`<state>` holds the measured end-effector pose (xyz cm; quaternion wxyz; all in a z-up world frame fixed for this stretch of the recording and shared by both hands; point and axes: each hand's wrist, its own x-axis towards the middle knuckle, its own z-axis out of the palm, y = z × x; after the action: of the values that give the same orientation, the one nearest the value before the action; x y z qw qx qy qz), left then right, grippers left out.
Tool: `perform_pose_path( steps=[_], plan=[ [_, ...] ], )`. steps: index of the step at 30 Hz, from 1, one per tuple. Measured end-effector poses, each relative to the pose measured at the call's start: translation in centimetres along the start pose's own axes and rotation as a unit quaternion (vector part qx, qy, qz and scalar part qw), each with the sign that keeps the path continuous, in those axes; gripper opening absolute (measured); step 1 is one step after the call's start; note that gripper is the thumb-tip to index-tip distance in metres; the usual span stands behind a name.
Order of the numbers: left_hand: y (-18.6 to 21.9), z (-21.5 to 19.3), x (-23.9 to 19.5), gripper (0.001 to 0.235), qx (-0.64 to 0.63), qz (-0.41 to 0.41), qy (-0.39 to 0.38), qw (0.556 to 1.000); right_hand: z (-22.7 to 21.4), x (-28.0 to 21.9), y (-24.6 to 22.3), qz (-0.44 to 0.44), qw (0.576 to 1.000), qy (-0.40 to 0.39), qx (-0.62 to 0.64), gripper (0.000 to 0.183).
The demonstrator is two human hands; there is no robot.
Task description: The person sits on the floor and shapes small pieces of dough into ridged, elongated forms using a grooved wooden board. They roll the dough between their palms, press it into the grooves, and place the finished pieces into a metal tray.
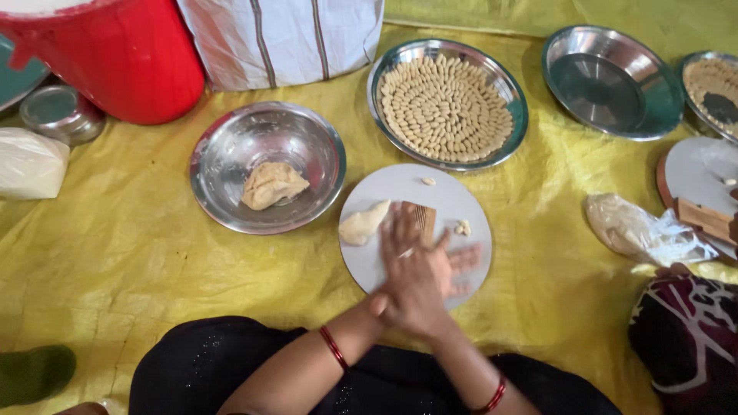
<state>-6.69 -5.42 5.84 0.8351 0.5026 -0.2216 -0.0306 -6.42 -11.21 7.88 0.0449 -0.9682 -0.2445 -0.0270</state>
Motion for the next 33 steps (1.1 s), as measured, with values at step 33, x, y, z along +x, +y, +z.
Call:
perform_pose_path(
  steps=[33],
  plan=[
    [0.3, -4.0, 2.0, 0.107, -0.474, -0.089, -0.015, 0.876, -6.7, -0.6, 6.2, -0.025, 0.886, 0.019, 0.463, 0.044]
  ],
)
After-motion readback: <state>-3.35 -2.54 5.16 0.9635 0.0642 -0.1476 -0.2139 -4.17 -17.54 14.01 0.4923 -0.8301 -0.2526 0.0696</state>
